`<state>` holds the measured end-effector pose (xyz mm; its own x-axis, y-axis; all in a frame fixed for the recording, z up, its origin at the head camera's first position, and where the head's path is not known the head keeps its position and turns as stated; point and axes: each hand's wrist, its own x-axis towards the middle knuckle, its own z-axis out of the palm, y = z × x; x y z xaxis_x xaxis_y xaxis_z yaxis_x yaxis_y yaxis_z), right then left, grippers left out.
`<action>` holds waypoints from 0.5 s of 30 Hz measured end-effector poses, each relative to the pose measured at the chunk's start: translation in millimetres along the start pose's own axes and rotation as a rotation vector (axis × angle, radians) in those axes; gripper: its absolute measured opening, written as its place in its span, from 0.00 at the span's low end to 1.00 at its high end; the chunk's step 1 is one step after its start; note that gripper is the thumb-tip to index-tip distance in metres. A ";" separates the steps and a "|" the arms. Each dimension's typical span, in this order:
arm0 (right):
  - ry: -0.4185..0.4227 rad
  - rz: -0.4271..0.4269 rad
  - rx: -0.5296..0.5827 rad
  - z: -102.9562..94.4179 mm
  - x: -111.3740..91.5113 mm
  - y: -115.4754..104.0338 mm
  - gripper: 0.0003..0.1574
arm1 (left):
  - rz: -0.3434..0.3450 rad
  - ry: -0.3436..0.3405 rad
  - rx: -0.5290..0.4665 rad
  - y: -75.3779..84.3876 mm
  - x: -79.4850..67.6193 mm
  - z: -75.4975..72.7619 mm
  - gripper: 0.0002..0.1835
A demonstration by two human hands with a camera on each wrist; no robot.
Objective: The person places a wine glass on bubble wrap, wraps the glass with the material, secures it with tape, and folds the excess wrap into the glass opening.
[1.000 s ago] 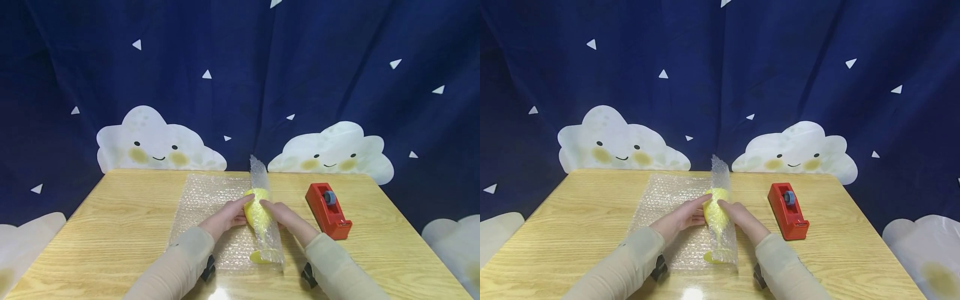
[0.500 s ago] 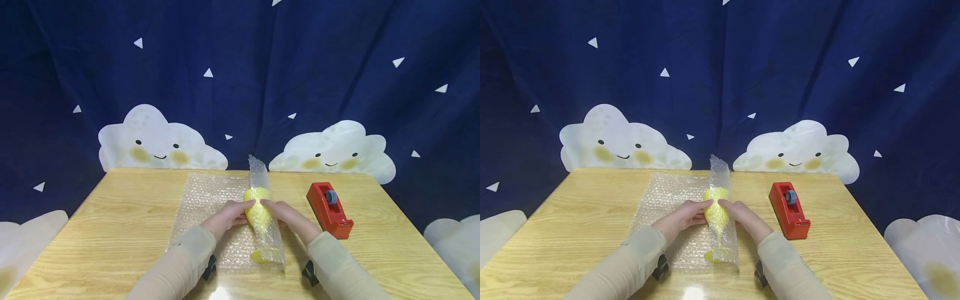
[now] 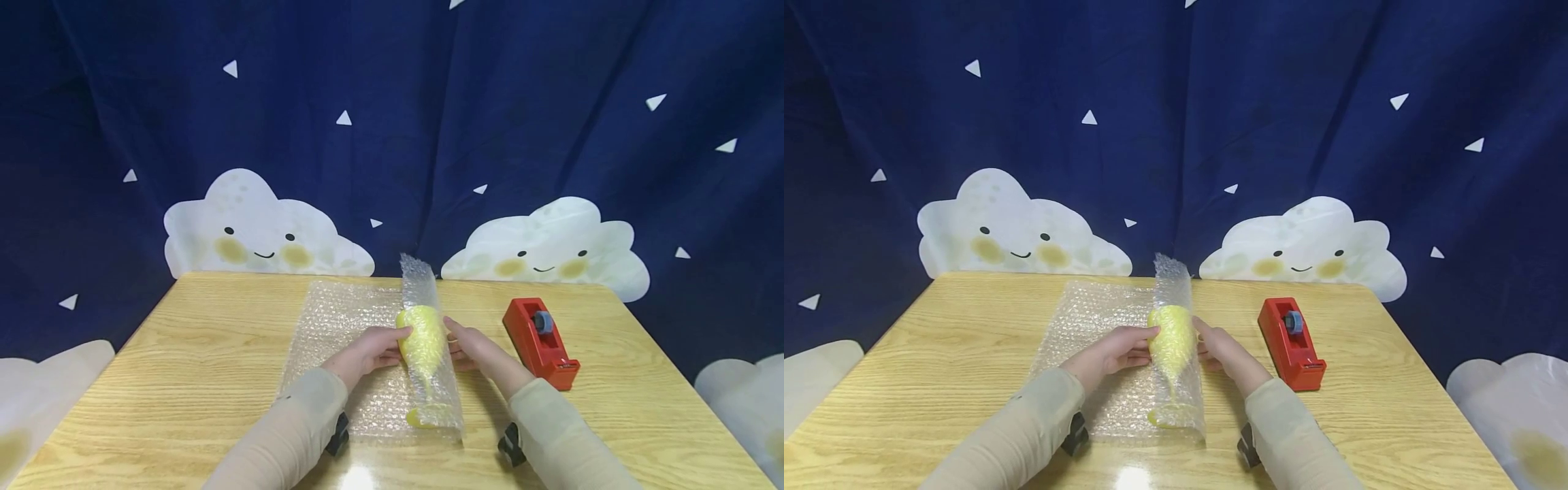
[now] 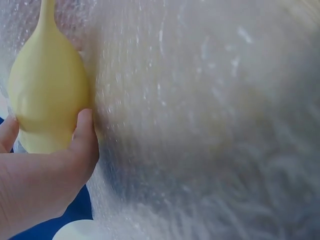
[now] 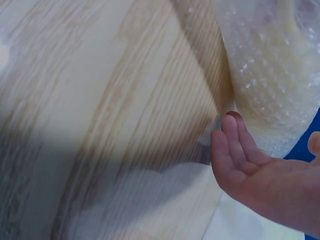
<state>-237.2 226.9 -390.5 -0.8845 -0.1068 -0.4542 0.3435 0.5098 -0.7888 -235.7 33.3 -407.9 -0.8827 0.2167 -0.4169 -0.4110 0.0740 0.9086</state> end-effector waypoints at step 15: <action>-0.007 0.006 -0.006 6.6 -0.3 -3.5 0.46 | -0.023 -0.017 -0.058 1.0 -0.9 -6.5 0.23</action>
<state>-236.0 219.5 -390.3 -0.8802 -0.1091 -0.4618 0.3473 0.5151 -0.7836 -236.8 26.8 -406.8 -0.8691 0.2324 -0.4367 -0.4440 0.0232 0.8957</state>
